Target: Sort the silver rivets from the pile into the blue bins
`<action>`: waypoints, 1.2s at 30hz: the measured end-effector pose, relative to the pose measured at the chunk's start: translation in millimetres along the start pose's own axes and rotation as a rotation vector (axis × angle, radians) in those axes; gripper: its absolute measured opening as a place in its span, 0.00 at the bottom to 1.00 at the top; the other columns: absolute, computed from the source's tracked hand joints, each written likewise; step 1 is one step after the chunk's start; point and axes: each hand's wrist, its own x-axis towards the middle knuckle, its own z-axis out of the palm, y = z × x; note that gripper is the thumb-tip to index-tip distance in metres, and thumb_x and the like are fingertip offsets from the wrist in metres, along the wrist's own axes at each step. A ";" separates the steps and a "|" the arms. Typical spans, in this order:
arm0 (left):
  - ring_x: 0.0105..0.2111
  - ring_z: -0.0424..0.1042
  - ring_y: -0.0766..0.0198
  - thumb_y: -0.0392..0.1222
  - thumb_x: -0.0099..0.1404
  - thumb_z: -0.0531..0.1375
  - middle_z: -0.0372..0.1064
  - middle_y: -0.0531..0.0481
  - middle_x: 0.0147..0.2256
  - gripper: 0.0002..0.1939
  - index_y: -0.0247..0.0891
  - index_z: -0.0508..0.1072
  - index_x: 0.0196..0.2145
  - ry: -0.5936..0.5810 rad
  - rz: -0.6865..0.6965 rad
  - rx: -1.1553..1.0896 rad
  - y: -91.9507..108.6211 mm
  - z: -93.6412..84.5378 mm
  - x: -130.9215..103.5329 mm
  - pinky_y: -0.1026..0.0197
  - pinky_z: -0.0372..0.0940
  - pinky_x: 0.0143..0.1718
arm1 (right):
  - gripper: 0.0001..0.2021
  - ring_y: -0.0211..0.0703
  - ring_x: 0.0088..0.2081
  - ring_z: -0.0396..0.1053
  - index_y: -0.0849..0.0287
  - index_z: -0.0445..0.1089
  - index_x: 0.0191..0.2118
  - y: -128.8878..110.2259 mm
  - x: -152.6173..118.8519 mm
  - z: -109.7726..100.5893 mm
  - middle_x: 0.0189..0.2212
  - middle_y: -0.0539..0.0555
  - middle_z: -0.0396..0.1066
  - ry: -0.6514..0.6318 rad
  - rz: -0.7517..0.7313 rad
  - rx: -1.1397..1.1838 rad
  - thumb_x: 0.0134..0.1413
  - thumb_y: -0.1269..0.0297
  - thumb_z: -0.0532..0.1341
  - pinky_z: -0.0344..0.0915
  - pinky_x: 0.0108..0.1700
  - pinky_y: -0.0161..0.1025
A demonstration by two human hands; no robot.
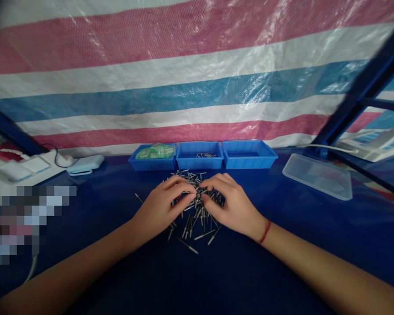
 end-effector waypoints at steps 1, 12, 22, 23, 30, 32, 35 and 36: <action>0.38 0.68 0.65 0.38 0.67 0.54 0.66 0.51 0.38 0.05 0.40 0.69 0.38 0.030 -0.014 -0.079 -0.4 0.8 -0.1 0.59 0.63 0.41 | 0.08 0.44 0.37 0.67 0.57 0.68 0.40 -3.0 -0.5 -0.4 0.34 0.54 0.71 -0.025 -0.034 0.008 0.52 0.69 0.59 0.63 0.41 0.44; 0.32 0.66 0.68 0.37 0.65 0.55 0.65 0.51 0.37 0.04 0.39 0.70 0.37 0.136 -0.116 -0.341 4.2 3.8 0.8 0.63 0.63 0.35 | 0.05 0.43 0.38 0.67 0.57 0.69 0.38 -7.6 -3.5 1.4 0.34 0.53 0.71 -0.025 -0.060 0.091 0.54 0.69 0.59 0.63 0.41 0.44; 0.28 0.68 0.68 0.40 0.61 0.59 0.72 0.53 0.32 0.08 0.39 0.71 0.40 0.096 -0.275 -0.462 7.1 8.8 0.6 0.64 0.62 0.28 | 0.04 0.41 0.35 0.67 0.57 0.70 0.35 -15.4 -4.4 0.4 0.31 0.52 0.70 -0.006 -0.066 0.152 0.54 0.70 0.58 0.64 0.38 0.41; 0.28 0.68 0.68 0.40 0.61 0.59 0.72 0.53 0.32 0.07 0.39 0.71 0.39 0.095 -0.281 -0.465 7.0 8.8 0.6 0.64 0.62 0.28 | 0.04 0.41 0.35 0.67 0.57 0.70 0.35 -15.4 -4.3 0.4 0.31 0.52 0.70 -0.002 -0.069 0.148 0.54 0.70 0.58 0.64 0.38 0.41; 0.28 0.69 0.68 0.39 0.62 0.57 0.72 0.53 0.31 0.04 0.37 0.72 0.34 0.095 -0.250 -0.494 9.7 6.5 0.9 0.64 0.63 0.30 | 0.05 0.42 0.37 0.68 0.56 0.69 0.35 -17.9 -3.7 -0.9 0.33 0.53 0.71 -0.065 0.013 0.182 0.57 0.67 0.56 0.65 0.40 0.41; 0.28 0.68 0.68 0.38 0.63 0.57 0.72 0.53 0.31 0.04 0.38 0.72 0.34 0.100 -0.232 -0.486 11.2 5.7 0.9 0.64 0.63 0.30 | 0.07 0.41 0.37 0.68 0.56 0.68 0.35 -19.4 -4.1 -0.9 0.33 0.53 0.71 -0.103 0.046 0.218 0.59 0.66 0.54 0.65 0.40 0.40; 0.28 0.68 0.68 0.38 0.62 0.57 0.72 0.53 0.31 0.04 0.38 0.72 0.34 0.126 -0.208 -0.462 12.5 4.8 0.7 0.64 0.63 0.30 | 0.08 0.40 0.36 0.68 0.57 0.69 0.34 -19.7 -4.8 0.3 0.31 0.53 0.70 -0.109 0.090 0.259 0.60 0.65 0.53 0.65 0.39 0.39; 0.28 0.68 0.68 0.37 0.62 0.57 0.72 0.53 0.31 0.04 0.38 0.72 0.34 0.135 -0.201 -0.450 12.5 4.7 0.5 0.64 0.63 0.30 | 0.08 0.40 0.35 0.68 0.57 0.69 0.34 -19.1 -5.0 0.9 0.31 0.53 0.70 -0.094 0.105 0.266 0.60 0.65 0.53 0.66 0.38 0.39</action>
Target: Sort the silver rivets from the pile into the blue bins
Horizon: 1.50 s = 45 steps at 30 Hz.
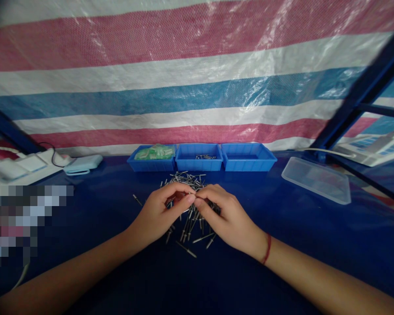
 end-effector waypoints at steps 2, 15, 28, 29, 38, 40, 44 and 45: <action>0.28 0.68 0.68 0.37 0.62 0.57 0.72 0.52 0.32 0.05 0.38 0.72 0.35 0.015 0.014 0.021 -1.0 -0.2 -0.4 0.64 0.63 0.29 | 0.07 0.40 0.33 0.68 0.57 0.69 0.34 1.9 0.2 0.8 0.30 0.52 0.70 0.054 0.024 0.005 0.59 0.64 0.55 0.66 0.36 0.38; 0.31 0.68 0.67 0.35 0.64 0.57 0.70 0.53 0.32 0.04 0.38 0.72 0.35 -0.034 0.087 0.141 -9.6 -0.3 0.6 0.63 0.63 0.35 | 0.03 0.37 0.29 0.67 0.57 0.69 0.35 1.0 -2.9 -1.1 0.27 0.50 0.69 0.217 -0.071 -0.060 0.53 0.69 0.60 0.65 0.31 0.36; 0.29 0.66 0.68 0.40 0.67 0.52 0.69 0.51 0.35 0.11 0.37 0.65 0.46 -0.007 0.050 0.213 -21.2 -12.1 3.8 0.61 0.64 0.33 | 0.07 0.44 0.32 0.66 0.59 0.68 0.33 14.6 49.8 -40.8 0.28 0.55 0.71 0.317 -0.297 -0.692 0.58 0.63 0.55 0.62 0.38 0.43; 0.29 0.66 0.67 0.40 0.67 0.52 0.68 0.51 0.34 0.10 0.37 0.65 0.45 -0.014 0.048 0.225 -23.3 -13.8 4.6 0.61 0.64 0.33 | 0.09 0.44 0.32 0.66 0.59 0.68 0.33 21.4 59.0 -42.5 0.28 0.55 0.71 0.339 -0.259 -0.718 0.59 0.62 0.55 0.62 0.37 0.43; 0.39 0.64 0.60 0.33 0.61 0.55 0.69 0.49 0.35 0.05 0.37 0.71 0.33 -0.188 0.245 0.490 -23.5 -17.7 2.5 0.55 0.60 0.42 | 0.13 0.48 0.32 0.66 0.62 0.69 0.37 40.9 55.6 -33.2 0.27 0.55 0.70 0.294 -0.044 -0.775 0.56 0.57 0.56 0.62 0.38 0.45; 0.39 0.63 0.59 0.32 0.58 0.56 0.68 0.49 0.36 0.05 0.38 0.72 0.32 -0.240 0.300 0.528 -19.9 -16.9 0.6 0.55 0.60 0.42 | 0.11 0.47 0.32 0.66 0.61 0.69 0.38 35.3 36.3 -30.8 0.27 0.54 0.70 0.242 -0.017 -0.709 0.56 0.59 0.56 0.62 0.39 0.44; 0.38 0.63 0.58 0.39 0.59 0.58 0.67 0.49 0.36 0.04 0.39 0.73 0.32 -0.327 0.342 0.588 -15.3 -14.1 -2.8 0.55 0.59 0.40 | 0.11 0.45 0.32 0.68 0.59 0.69 0.40 32.8 10.6 -26.3 0.29 0.53 0.71 0.163 0.069 -0.558 0.55 0.59 0.57 0.64 0.37 0.42; 0.38 0.63 0.58 0.41 0.59 0.58 0.67 0.49 0.36 0.05 0.39 0.73 0.32 -0.343 0.340 0.604 -14.7 -13.3 -3.4 0.55 0.59 0.40 | 0.11 0.44 0.32 0.68 0.59 0.69 0.41 33.6 8.4 -25.2 0.30 0.53 0.71 0.159 0.095 -0.517 0.55 0.59 0.57 0.64 0.36 0.41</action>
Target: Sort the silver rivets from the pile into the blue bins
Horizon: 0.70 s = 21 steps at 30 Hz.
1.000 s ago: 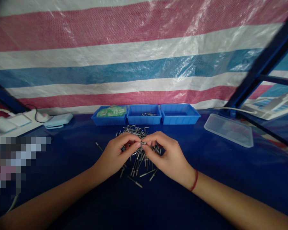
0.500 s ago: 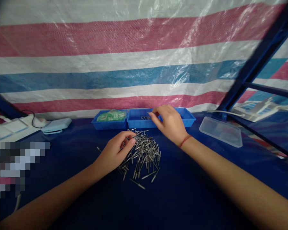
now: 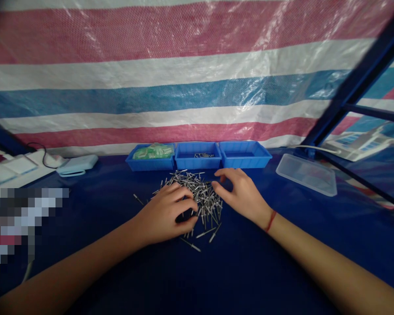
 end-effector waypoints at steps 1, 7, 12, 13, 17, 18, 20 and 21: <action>0.38 0.63 0.58 0.43 0.60 0.58 0.67 0.49 0.36 0.07 0.39 0.73 0.32 -0.016 -0.003 0.015 0.9 0.4 0.0 0.55 0.59 0.40 | 0.12 0.43 0.32 0.68 0.59 0.68 0.42 0.4 -0.9 1.2 0.31 0.53 0.71 -0.005 0.022 0.034 0.55 0.59 0.57 0.64 0.35 0.40; 0.38 0.63 0.58 0.42 0.65 0.53 0.67 0.49 0.36 0.10 0.38 0.73 0.31 -0.079 -0.032 0.082 3.7 0.4 0.9 0.54 0.59 0.39 | 0.12 0.42 0.32 0.68 0.58 0.67 0.43 -0.3 -0.3 5.1 0.32 0.53 0.71 -0.026 0.029 0.106 0.54 0.59 0.58 0.64 0.32 0.38; 0.38 0.63 0.58 0.45 0.64 0.55 0.67 0.49 0.37 0.10 0.38 0.73 0.34 -0.086 -0.067 0.072 5.8 2.9 2.9 0.55 0.61 0.40 | 0.11 0.41 0.30 0.68 0.57 0.68 0.42 -3.5 -4.1 5.6 0.31 0.52 0.71 -0.055 0.058 0.151 0.55 0.59 0.58 0.64 0.31 0.38; 0.38 0.64 0.59 0.44 0.65 0.55 0.67 0.49 0.37 0.10 0.38 0.73 0.33 -0.085 -0.075 0.079 6.8 4.0 3.3 0.55 0.62 0.40 | 0.11 0.40 0.30 0.68 0.57 0.68 0.42 -4.6 -4.6 5.6 0.31 0.52 0.71 -0.062 0.059 0.161 0.55 0.59 0.58 0.64 0.31 0.38; 0.38 0.64 0.59 0.39 0.65 0.53 0.67 0.48 0.38 0.09 0.36 0.72 0.32 -0.078 -0.101 0.138 11.0 7.2 4.1 0.54 0.62 0.42 | 0.10 0.41 0.31 0.68 0.57 0.68 0.41 -9.0 -5.6 5.3 0.31 0.51 0.71 -0.098 0.059 0.200 0.55 0.59 0.57 0.64 0.33 0.38; 0.38 0.64 0.59 0.38 0.65 0.53 0.67 0.48 0.38 0.08 0.36 0.72 0.32 -0.078 -0.100 0.148 11.5 7.4 4.0 0.54 0.63 0.42 | 0.10 0.40 0.31 0.68 0.57 0.68 0.41 -10.0 -5.9 5.1 0.31 0.51 0.71 -0.103 0.059 0.205 0.55 0.59 0.57 0.64 0.33 0.38; 0.38 0.65 0.59 0.37 0.64 0.53 0.67 0.47 0.38 0.08 0.35 0.71 0.31 -0.077 -0.096 0.152 11.5 6.9 3.7 0.54 0.63 0.42 | 0.10 0.40 0.31 0.68 0.57 0.69 0.41 -11.5 -6.5 4.6 0.31 0.51 0.71 -0.109 0.061 0.209 0.55 0.59 0.57 0.64 0.33 0.38; 0.38 0.65 0.59 0.37 0.63 0.54 0.67 0.47 0.38 0.08 0.35 0.71 0.31 -0.076 -0.096 0.148 11.0 6.5 3.5 0.55 0.63 0.42 | 0.10 0.40 0.31 0.68 0.57 0.69 0.40 -12.0 -6.8 4.4 0.30 0.51 0.71 -0.109 0.062 0.210 0.55 0.59 0.57 0.64 0.33 0.38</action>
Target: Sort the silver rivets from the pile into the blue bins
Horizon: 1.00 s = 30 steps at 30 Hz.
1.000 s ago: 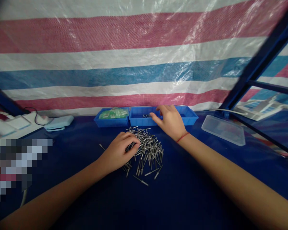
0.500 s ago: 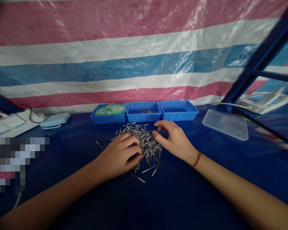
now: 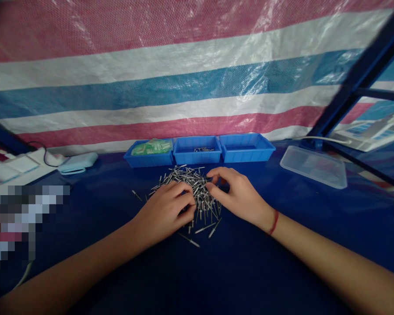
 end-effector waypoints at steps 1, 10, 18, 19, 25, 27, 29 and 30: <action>0.37 0.65 0.60 0.36 0.63 0.54 0.67 0.47 0.38 0.07 0.35 0.71 0.30 0.001 -0.001 -0.005 -0.6 -0.3 -0.2 0.55 0.63 0.41 | 0.10 0.40 0.31 0.68 0.57 0.69 0.40 -0.4 -0.4 -0.1 0.30 0.51 0.71 0.001 0.000 0.001 0.55 0.59 0.57 0.64 0.33 0.38; 0.38 0.67 0.58 0.46 0.63 0.57 0.67 0.48 0.38 0.11 0.36 0.73 0.33 -0.004 -0.081 -0.052 0.1 -1.6 -1.0 0.53 0.64 0.41 | 0.09 0.41 0.31 0.69 0.58 0.69 0.39 -3.7 -1.0 0.0 0.31 0.52 0.72 -0.005 -0.022 0.014 0.55 0.60 0.57 0.65 0.33 0.39; 0.38 0.67 0.59 0.40 0.66 0.54 0.68 0.48 0.38 0.09 0.36 0.74 0.33 -0.032 -0.104 -0.074 -0.9 -6.3 0.4 0.53 0.64 0.42 | 0.07 0.41 0.32 0.70 0.57 0.70 0.38 -6.1 -1.7 -1.0 0.32 0.52 0.73 -0.004 -0.037 0.009 0.54 0.62 0.58 0.66 0.32 0.39; 0.38 0.67 0.59 0.39 0.66 0.54 0.68 0.47 0.38 0.09 0.36 0.74 0.33 -0.029 -0.102 -0.065 -1.7 -6.3 0.1 0.53 0.64 0.42 | 0.07 0.41 0.32 0.70 0.57 0.70 0.37 -6.3 -1.8 -1.0 0.32 0.52 0.73 -0.002 -0.038 0.006 0.54 0.63 0.58 0.66 0.32 0.39; 0.38 0.67 0.57 0.36 0.65 0.53 0.67 0.46 0.38 0.09 0.34 0.73 0.33 -0.034 -0.103 0.024 -2.8 -7.1 -0.9 0.53 0.64 0.40 | 0.07 0.41 0.33 0.70 0.57 0.70 0.37 -6.3 -1.9 -0.6 0.33 0.53 0.73 -0.017 -0.044 0.013 0.55 0.63 0.57 0.66 0.34 0.39; 0.38 0.68 0.56 0.36 0.66 0.52 0.67 0.45 0.37 0.10 0.33 0.72 0.33 -0.042 -0.100 0.070 -2.1 -7.7 -0.8 0.52 0.65 0.38 | 0.07 0.41 0.33 0.70 0.58 0.70 0.37 -6.2 -1.9 -0.3 0.33 0.53 0.73 -0.018 -0.049 0.022 0.55 0.63 0.57 0.66 0.34 0.39; 0.38 0.68 0.55 0.36 0.67 0.51 0.67 0.44 0.37 0.11 0.33 0.72 0.34 -0.053 -0.104 0.108 -2.0 -8.3 -0.7 0.52 0.65 0.37 | 0.07 0.41 0.33 0.70 0.58 0.70 0.37 -6.4 -2.0 -0.2 0.33 0.53 0.73 -0.015 -0.055 0.026 0.55 0.63 0.57 0.66 0.34 0.39; 0.39 0.68 0.55 0.36 0.67 0.50 0.67 0.44 0.37 0.11 0.32 0.71 0.35 -0.059 -0.109 0.121 -2.3 -8.4 -0.6 0.52 0.65 0.37 | 0.07 0.41 0.33 0.70 0.58 0.70 0.37 -6.6 -2.0 -0.2 0.33 0.53 0.73 -0.015 -0.058 0.026 0.55 0.63 0.57 0.66 0.34 0.39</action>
